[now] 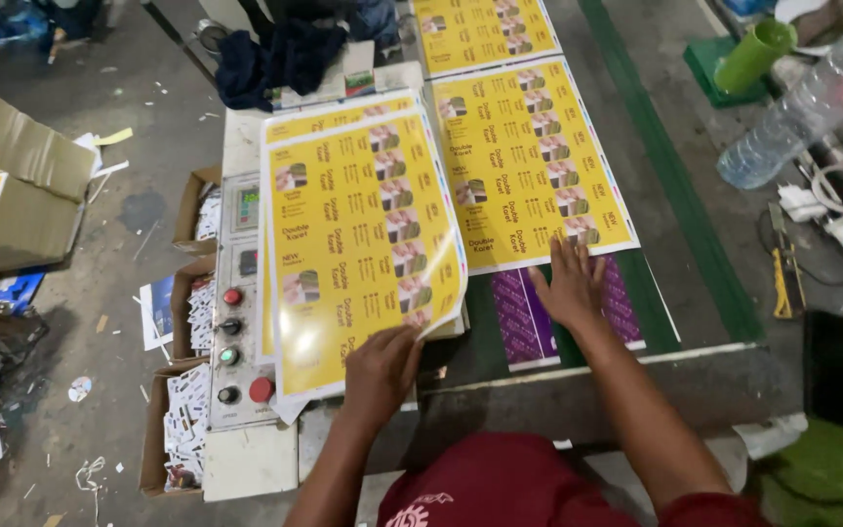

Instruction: Checking and sorting printed label sheets on a production machine.

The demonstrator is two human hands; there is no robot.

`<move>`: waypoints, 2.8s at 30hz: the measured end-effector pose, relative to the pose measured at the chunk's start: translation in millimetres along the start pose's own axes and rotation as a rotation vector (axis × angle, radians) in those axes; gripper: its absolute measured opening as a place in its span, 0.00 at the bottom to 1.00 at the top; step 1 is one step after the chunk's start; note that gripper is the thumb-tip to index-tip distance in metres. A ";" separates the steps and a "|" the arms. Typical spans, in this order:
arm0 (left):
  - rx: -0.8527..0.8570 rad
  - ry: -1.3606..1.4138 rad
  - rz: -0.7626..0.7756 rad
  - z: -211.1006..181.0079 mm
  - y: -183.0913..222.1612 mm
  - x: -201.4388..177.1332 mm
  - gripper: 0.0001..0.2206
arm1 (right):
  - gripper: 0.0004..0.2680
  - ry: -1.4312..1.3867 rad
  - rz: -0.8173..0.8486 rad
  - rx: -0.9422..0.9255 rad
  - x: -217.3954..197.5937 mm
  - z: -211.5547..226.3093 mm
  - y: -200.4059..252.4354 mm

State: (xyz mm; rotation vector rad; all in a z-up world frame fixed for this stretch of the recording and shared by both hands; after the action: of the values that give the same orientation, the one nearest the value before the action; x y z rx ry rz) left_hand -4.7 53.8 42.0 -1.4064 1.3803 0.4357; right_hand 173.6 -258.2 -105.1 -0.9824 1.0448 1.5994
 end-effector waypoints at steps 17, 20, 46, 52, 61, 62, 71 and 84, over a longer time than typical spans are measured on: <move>0.047 0.232 0.022 -41.6 -24.7 37.6 0.11 | 0.19 -0.955 0.571 -0.081 -0.2 41.8 89.4; 0.105 0.144 0.124 -48.7 -25.4 67.7 0.13 | 0.18 -1.305 0.604 -0.163 46.7 28.6 119.4; -0.047 -0.326 0.533 71.2 5.3 10.7 0.17 | 0.12 -1.440 -0.244 0.279 57.7 -166.9 111.7; -0.086 -0.238 0.558 54.1 -11.5 -21.5 0.10 | 0.14 -1.462 -0.206 0.226 52.1 -154.3 29.7; -0.286 -0.107 0.184 68.6 -10.7 -29.4 0.05 | 0.24 -1.513 -0.027 0.171 34.8 -142.7 -11.4; -0.282 -0.107 0.179 67.1 -14.9 -37.6 0.05 | 0.24 -1.513 -0.032 0.166 28.7 -128.8 4.6; -0.285 0.076 -0.031 49.8 -41.3 -84.3 0.04 | 0.20 -1.563 0.120 0.154 11.8 -43.9 106.3; 0.224 -0.054 -0.188 -24.5 -38.9 43.0 0.03 | 0.23 -1.601 0.410 -0.207 20.3 78.2 125.8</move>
State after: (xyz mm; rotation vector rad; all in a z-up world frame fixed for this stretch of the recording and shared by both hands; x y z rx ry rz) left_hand 30.9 3.0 31.4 -1.3151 1.2006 0.1879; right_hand 38.1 -201.4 -77.5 0.5614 -0.0934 2.0899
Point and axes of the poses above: each hand's wrist, its own y-axis away from the middle knuckle, its own x-axis out of the palm, z = x × y, the point moved 1 cm from there along -y, towards the middle knuckle, and after that the axes turned 13 degrees about z, right-handed, at the moved point
